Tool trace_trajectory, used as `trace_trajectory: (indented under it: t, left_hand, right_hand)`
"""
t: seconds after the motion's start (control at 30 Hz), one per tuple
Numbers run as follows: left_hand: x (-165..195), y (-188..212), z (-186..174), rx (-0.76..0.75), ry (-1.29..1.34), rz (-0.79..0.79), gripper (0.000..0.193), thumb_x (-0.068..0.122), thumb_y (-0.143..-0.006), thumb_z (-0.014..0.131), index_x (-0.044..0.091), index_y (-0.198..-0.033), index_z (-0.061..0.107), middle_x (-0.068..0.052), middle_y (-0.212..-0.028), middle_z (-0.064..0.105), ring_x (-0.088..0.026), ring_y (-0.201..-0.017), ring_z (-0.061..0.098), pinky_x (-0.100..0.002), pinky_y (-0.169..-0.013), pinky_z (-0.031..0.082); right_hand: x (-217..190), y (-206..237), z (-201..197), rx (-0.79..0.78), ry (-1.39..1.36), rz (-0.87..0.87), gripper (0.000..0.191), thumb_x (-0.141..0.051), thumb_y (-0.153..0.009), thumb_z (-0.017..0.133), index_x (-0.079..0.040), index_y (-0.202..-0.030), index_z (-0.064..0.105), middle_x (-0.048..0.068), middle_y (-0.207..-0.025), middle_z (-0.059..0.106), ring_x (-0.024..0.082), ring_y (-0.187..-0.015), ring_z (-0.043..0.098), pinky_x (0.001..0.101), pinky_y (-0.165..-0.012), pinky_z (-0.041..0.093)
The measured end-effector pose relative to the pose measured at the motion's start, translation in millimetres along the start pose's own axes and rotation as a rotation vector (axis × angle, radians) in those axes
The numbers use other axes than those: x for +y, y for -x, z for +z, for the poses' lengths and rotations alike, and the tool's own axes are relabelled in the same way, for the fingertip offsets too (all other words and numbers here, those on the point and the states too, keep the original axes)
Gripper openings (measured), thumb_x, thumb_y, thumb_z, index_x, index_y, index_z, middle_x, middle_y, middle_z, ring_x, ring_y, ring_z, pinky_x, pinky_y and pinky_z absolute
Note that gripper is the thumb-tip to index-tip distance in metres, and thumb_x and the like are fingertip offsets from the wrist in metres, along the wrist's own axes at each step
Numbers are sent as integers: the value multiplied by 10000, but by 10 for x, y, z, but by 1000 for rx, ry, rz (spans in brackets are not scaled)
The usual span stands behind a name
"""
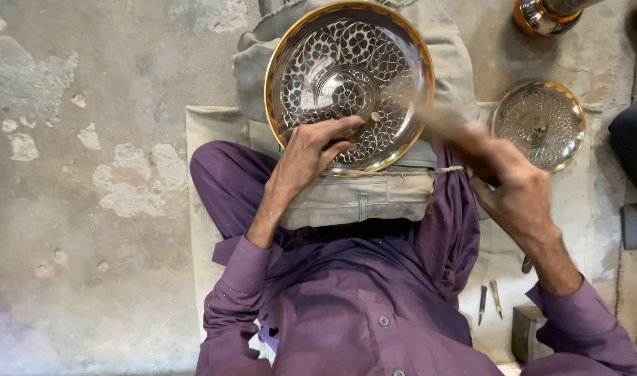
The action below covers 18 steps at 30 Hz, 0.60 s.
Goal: The person sits cross-legged on the floor with a decorated metal tray resting on a lap cushion. They hold a steel punch against the tray's patterned surface with one hand and repeatedly strike the punch with a wooden mallet held in the other hand, working the embossed design across the tray.
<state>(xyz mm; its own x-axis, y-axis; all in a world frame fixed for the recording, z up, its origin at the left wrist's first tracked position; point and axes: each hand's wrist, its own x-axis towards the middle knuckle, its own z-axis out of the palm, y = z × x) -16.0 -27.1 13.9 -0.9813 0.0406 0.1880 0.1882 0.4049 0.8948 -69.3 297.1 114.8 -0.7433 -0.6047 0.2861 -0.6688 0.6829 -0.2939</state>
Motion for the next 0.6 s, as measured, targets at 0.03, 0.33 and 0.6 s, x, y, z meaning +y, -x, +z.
trace_trajectory:
  t: [0.03, 0.33, 0.6]
  left_hand:
    - [-7, 0, 1, 9, 5, 12, 454, 130, -916, 737, 134, -1360, 646, -100, -1089, 787, -194, -969, 784, -348, -850, 644]
    - [-58, 2, 0, 101, 24, 108, 421, 82, -972, 716, 133, -1378, 617, -109, -1136, 781, -185, -1004, 786, -331, -861, 669]
    - [21, -94, -139, -39, 110, 66, 511, 84, -915, 735, 127, -1403, 590, -100, -996, 797, -172, -908, 789, -334, -824, 661]
  right_hand:
    - [-14, 9, 9, -38, 151, -17, 691, -90, -864, 786, -201, -1512, 571, 83, -1189, 713, 252, -986, 715, 382, -810, 595]
    - [82, 155, 48, -80, 175, 68, 741, -27, -835, 770, -169, -1530, 557, 120, -1169, 753, 249, -931, 737, 384, -811, 627]
    - [133, 306, 375, 182, -1209, 145, 376, 47, -1024, 759, -97, -1263, 509, 67, -1083, 649, 167, -1005, 705, 344, -847, 655]
